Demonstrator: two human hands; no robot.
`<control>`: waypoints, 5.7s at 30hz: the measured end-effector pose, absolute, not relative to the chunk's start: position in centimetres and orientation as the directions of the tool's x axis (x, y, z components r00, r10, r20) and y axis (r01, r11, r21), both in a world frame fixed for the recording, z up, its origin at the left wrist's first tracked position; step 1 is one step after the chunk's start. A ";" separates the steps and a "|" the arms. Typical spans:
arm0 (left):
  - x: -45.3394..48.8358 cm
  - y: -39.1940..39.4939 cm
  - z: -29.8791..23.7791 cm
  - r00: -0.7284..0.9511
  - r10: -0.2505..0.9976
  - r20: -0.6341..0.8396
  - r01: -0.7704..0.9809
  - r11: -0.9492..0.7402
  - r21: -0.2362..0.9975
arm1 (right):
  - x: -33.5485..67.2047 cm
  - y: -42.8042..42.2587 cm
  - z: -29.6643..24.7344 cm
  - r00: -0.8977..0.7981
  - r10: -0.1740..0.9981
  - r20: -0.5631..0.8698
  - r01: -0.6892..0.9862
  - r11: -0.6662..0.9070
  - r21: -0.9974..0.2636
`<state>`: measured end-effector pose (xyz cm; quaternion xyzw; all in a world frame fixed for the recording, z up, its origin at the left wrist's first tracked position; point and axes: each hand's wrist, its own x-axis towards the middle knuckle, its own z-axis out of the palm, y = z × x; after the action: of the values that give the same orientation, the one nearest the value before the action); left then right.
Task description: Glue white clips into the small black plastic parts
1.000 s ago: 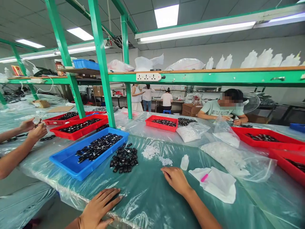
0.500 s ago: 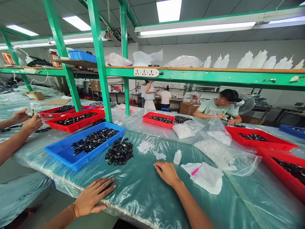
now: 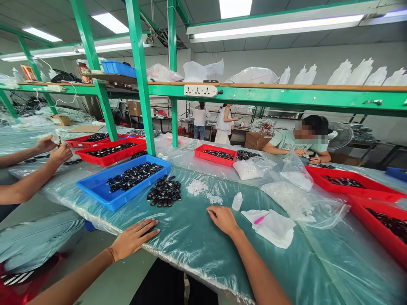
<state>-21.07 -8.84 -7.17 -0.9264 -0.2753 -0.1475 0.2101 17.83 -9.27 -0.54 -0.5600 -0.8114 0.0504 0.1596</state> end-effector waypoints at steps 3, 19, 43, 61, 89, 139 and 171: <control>-21.0 -9.0 -7.0 0.810 0.457 0.368 0.568 -0.769 -0.294 | 17.8 -9.2 -0.7 -0.313 0.929 0.196 0.899 0.356 -0.255; -20.9 -9.6 -7.0 0.793 0.513 0.328 0.581 -0.799 -0.156 | 16.7 -9.8 -1.2 -0.362 0.907 0.216 0.878 0.409 -0.249; -19.6 -12.2 -5.3 0.735 0.604 0.307 0.649 -0.758 -0.061 | 17.3 -9.7 -1.7 -0.356 0.883 0.307 0.833 0.449 -0.324; -13.8 -4.8 2.3 0.556 0.786 0.272 0.782 -0.605 0.151 | 16.4 -9.4 -1.6 -0.366 0.880 0.303 0.815 0.460 -0.352; -4.7 0.5 4.0 0.484 0.873 0.059 0.129 -0.138 0.982 | 19.0 -8.3 -3.6 -0.310 0.820 0.481 0.839 0.474 -0.268; -5.8 0.8 3.7 0.685 0.729 -0.013 0.050 -0.029 0.998 | 19.8 -8.4 -3.4 -0.251 0.892 0.376 0.843 0.392 -0.368; -1.2 1.7 0.7 0.540 0.833 -0.119 -0.154 0.237 0.959 | 20.4 -8.2 -3.7 -0.204 0.928 0.313 0.873 0.317 -0.372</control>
<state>-1.20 1.71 0.66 -0.5115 -0.3318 -0.3461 -0.7131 20.35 -8.21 -3.72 -0.5816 -0.7738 0.0562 0.2447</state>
